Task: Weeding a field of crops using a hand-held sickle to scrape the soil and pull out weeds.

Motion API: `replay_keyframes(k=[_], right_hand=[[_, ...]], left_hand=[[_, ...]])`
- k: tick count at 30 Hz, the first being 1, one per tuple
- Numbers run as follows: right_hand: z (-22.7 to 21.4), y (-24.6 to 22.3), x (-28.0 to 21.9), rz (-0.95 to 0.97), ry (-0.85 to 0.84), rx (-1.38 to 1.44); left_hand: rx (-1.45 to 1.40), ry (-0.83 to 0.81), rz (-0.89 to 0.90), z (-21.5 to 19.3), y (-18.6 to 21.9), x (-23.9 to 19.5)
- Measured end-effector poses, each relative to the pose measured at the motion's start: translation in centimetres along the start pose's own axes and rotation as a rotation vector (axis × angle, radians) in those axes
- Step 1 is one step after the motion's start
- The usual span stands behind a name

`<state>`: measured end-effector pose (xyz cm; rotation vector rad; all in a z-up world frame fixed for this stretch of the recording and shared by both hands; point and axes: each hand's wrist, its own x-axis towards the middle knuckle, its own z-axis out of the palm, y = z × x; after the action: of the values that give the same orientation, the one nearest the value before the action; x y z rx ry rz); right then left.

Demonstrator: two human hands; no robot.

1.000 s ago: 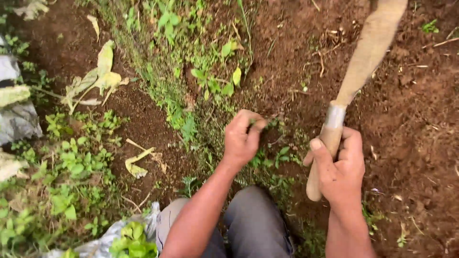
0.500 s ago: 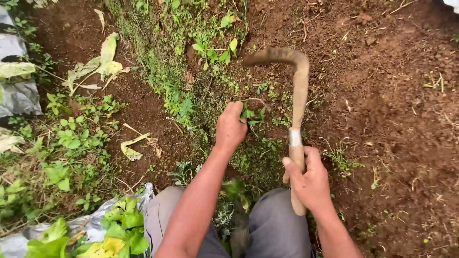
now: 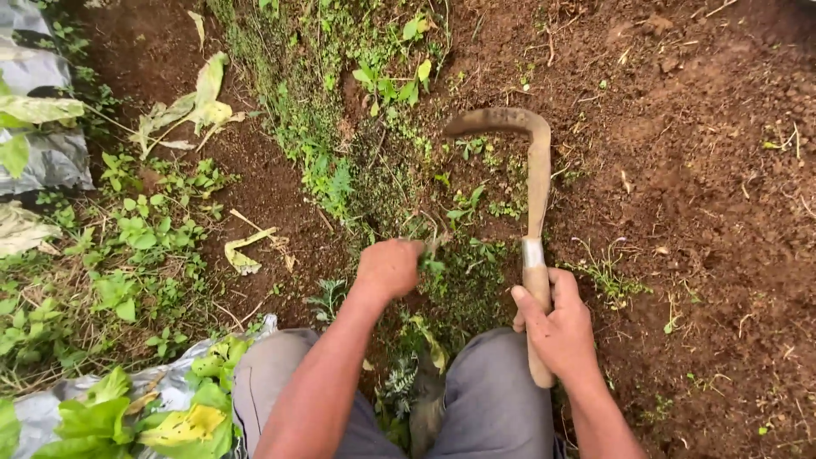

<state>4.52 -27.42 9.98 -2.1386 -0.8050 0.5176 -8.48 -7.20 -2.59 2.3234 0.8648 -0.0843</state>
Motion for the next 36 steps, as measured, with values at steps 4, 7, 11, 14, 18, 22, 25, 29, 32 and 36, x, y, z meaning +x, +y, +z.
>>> replay_keyframes(k=[4, 7, 11, 14, 18, 22, 25, 29, 32, 36], right_hand=[[-0.2, 0.6, -0.2, -0.023, 0.014, 0.003], [-0.3, 0.6, -0.3, -0.002, 0.006, -0.005], [0.6, 1.3, 0.3, -0.017, -0.023, 0.047], [1.4, 1.3, 0.7, -0.031, -0.046, 0.057], [1.7, 1.0, 0.7, -0.072, -0.053, 0.072], [1.5, 0.9, 0.3, -0.067, -0.044, 0.076], [1.6, 0.1, -0.1, -0.08, -0.043, 0.086], [2.3, -0.3, 0.3, -0.131, -0.035, 0.175], [3.1, 1.4, 0.2, -0.202, -0.007, 0.219], [4.8, 4.2, 0.3, -0.299, 0.031, 0.347]], left_hand=[[-0.201, 0.285, 0.043, -2.9, 2.8, -0.3], [-0.456, 0.32, 0.09, -5.0, 6.4, -0.4], [-0.404, 0.506, 0.255, -0.3, 6.2, 4.0], [-0.396, 0.574, 0.286, 1.4, 5.3, 5.5], [-0.386, 0.573, 0.343, 1.8, 3.5, 5.7], [-0.286, 0.383, 0.318, 3.2, 1.8, 4.7], [-0.325, 0.272, 0.295, 2.7, 3.2, 2.5], [-0.392, 0.324, 0.212, 0.0, 7.6, 0.5], [-0.248, 0.4, 0.213, 3.7, 7.3, 3.0], [-0.21, 0.429, 0.178, 4.2, 5.7, 3.1]])
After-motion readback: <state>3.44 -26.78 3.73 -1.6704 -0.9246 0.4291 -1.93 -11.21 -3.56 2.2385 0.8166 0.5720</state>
